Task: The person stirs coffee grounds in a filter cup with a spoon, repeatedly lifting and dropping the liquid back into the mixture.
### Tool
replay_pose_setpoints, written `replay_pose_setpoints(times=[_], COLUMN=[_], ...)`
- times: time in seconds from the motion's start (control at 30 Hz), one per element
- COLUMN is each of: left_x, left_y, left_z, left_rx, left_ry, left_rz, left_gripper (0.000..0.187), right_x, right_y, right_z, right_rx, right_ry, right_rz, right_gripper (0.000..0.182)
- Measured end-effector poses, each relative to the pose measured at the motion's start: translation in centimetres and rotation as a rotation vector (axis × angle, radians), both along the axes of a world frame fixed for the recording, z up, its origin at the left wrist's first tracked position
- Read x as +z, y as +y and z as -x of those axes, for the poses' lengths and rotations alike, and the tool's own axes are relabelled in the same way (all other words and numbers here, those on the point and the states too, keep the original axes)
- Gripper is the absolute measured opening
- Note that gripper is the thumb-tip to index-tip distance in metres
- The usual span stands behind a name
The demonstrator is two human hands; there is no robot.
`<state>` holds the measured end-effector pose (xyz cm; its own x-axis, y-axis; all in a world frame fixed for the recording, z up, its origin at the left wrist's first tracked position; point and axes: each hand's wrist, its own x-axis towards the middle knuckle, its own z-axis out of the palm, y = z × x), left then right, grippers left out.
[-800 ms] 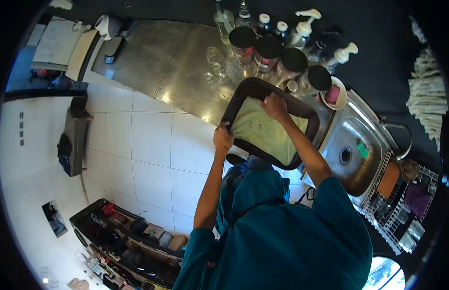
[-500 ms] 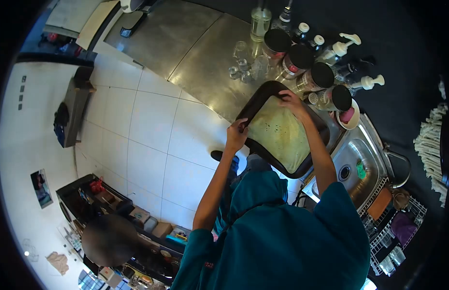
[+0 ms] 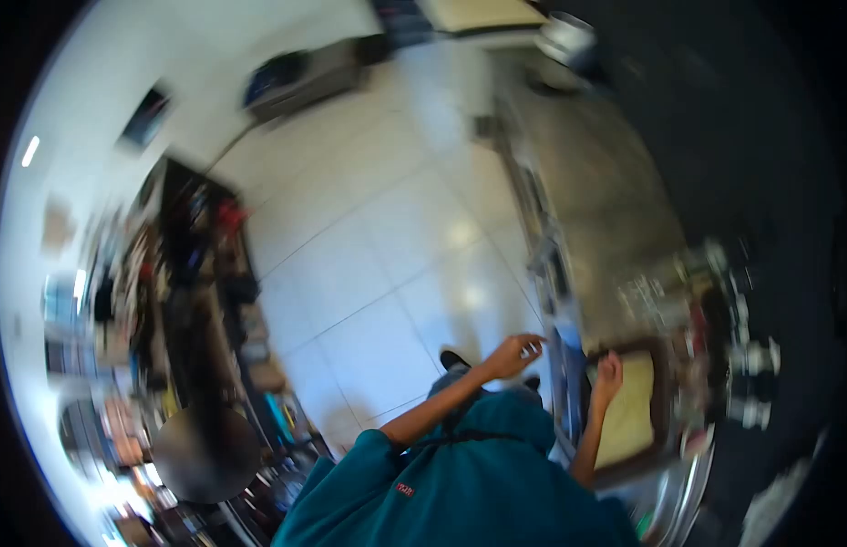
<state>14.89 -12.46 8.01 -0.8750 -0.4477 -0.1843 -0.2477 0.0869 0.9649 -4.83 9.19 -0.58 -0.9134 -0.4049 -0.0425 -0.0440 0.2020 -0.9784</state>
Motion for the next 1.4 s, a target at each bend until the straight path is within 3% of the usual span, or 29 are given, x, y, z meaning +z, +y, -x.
replay_pose_setpoints(times=[0.1,0.13,0.23,0.27,0.33,0.43,0.57,0.6,0.83,1.03,1.2,1.4], left_x=[4.1,5.7,11.3,12.4,16.2,19.9,21.1,21.1,18.9,18.3,16.7,15.4], left_y=[-5.7,-7.3,-10.5,-11.1,-11.6,-12.8,-14.5,-14.9,-18.6,-19.9,-18.6,-16.9], left_z=[-8.6,-11.8,-20.7,-23.5,-27.7,-33.1,-37.4,-38.5,-42.1,-44.3,-48.7,-60.2], left_rx=[0.349,0.478,0.957,1.082,1.297,1.565,1.872,1.883,2.181,2.52,2.762,2.751], left_ry=[0.059,0.071,0.238,0.34,0.51,0.722,0.631,0.586,0.288,0.192,0.24,0.314], left_rz=[0.004,-0.024,0.09,0.091,0.208,0.482,0.728,0.776,0.66,0.56,0.514,0.543], left_gripper=[0.033,0.033,0.033,0.038,0.048,0.056,0.067,0.057,0.052,0.046,0.046,0.046], right_x=[-3.8,1.4,11.9,14.7,19.6,26.0,29.0,29.0,23.6,24.0,25.8,24.4], right_y=[-9.4,-14.7,-28.3,-31.5,-37.0,-43.4,-48.5,-49.5,-58.1,-64.2,-63.8,-58.7], right_z=[-4.9,-9.0,-19.7,-22.9,-28.1,-35.6,-43.0,-44.6,-53.0,-62.3,-72.4,-83.1], right_rx=[0.336,0.444,0.917,0.997,1.39,1.685,1.877,1.896,2.132,2.416,2.576,2.673], right_ry=[-0.073,-0.226,-0.288,-0.275,-0.271,-0.213,-0.362,-0.408,-0.607,-0.545,-0.532,-0.609], right_rz=[0.08,0.05,0.015,0.005,0.158,0.245,0.359,0.324,0.094,-0.05,-0.042,-0.083], right_gripper=[0.035,0.033,0.029,0.029,0.028,0.029,0.03,0.031,0.025,0.023,0.023,0.023])
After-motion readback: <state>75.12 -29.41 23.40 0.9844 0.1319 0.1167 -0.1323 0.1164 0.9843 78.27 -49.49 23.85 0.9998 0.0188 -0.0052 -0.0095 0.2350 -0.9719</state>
